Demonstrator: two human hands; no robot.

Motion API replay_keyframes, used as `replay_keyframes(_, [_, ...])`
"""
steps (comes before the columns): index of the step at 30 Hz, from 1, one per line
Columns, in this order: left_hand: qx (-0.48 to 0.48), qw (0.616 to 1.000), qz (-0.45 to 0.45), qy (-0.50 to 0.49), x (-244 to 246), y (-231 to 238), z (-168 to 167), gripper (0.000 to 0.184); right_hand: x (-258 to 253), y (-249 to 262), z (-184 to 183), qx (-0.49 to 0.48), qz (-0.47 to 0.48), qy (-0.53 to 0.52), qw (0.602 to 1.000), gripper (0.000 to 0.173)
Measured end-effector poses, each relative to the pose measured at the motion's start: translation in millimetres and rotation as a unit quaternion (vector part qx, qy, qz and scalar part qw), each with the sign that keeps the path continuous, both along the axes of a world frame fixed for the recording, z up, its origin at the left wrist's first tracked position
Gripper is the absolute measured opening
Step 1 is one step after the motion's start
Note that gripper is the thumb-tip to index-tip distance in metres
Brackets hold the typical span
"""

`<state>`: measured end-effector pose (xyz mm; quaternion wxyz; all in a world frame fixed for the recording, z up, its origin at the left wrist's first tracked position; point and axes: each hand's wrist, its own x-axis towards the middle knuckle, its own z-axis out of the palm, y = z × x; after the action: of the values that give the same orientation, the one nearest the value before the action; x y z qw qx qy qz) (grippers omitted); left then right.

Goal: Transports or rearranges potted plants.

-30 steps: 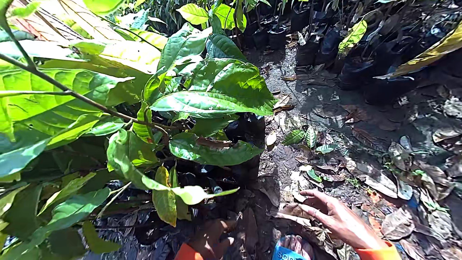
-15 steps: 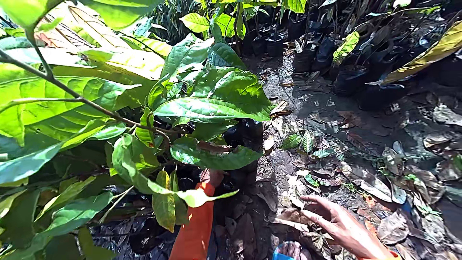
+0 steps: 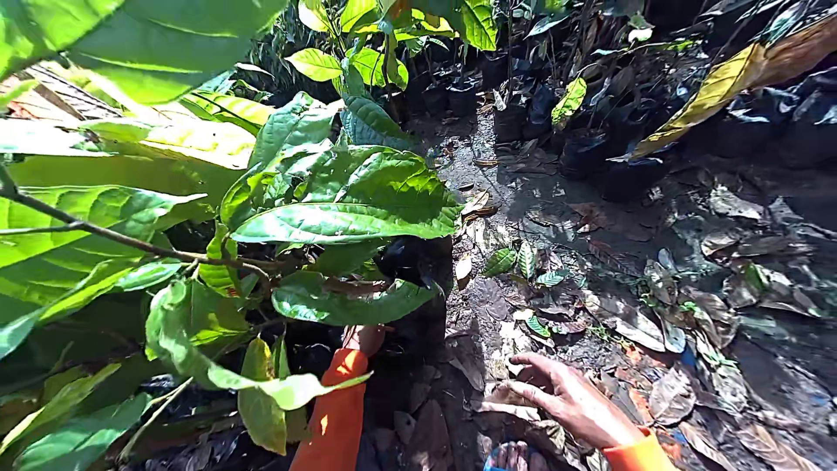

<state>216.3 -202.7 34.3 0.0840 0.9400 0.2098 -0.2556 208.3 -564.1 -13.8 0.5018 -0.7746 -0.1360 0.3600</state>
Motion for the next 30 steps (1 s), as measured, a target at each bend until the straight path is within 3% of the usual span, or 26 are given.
replay_keyframes(6, [0.013, 1.0, 0.005, -0.026, -5.2, -4.5, -1.6, 0.047, 0.0, -7.7, -0.2, 0.0, -0.017, 0.006, 1.0, 0.049])
replay_keyframes(10, [-0.031, 0.987, 0.023, -0.154, -26.1, -1.2, -0.5, 0.044, 1.3, -11.8, -2.2, -0.006, -0.022, 0.008, 1.0, 0.051])
replay_keyframes(14, [-0.032, 0.954, -0.018, -0.296, -80.2, -11.2, 13.0, 0.036, 2.3, -14.3, -4.0, -0.001, -0.025, 0.004, 1.0, 0.051])
replay_keyframes(17, [-0.065, 0.983, -0.033, -0.166, -135.6, -39.7, 48.0, 0.026, 2.3, -16.1, -10.6, 0.001, -0.026, -0.001, 1.0, 0.051])
replay_keyframes(20, [-0.14, 0.988, -0.06, 0.04, -157.0, -60.8, 53.3, 0.036, 3.3, -13.4, -19.0, 0.004, -0.02, -0.003, 1.0, 0.05])
replay_keyframes(22, [-0.141, 0.984, -0.073, 0.076, -141.5, -75.9, 43.2, 0.05, 4.6, -9.7, -18.6, 0.002, -0.009, 0.008, 1.0, 0.049])
replay_keyframes(24, [-0.136, 0.988, -0.072, 0.026, -105.4, -91.4, 36.4, 0.052, 5.8, -7.9, -15.6, 0.005, -0.006, 0.015, 1.0, 0.049])
replay_keyframes(27, [-0.122, 0.974, -0.021, -0.188, -48.0, -96.7, 18.1, 0.033, 3.2, -12.5, -11.1, 0.014, -0.02, 0.013, 1.0, 0.05])
replay_keyframes(30, [-0.046, 0.947, 0.028, -0.315, 2.6, -82.4, -3.0, 0.026, -0.2, -23.3, -16.3, 0.014, -0.05, 0.017, 0.999, 0.049])
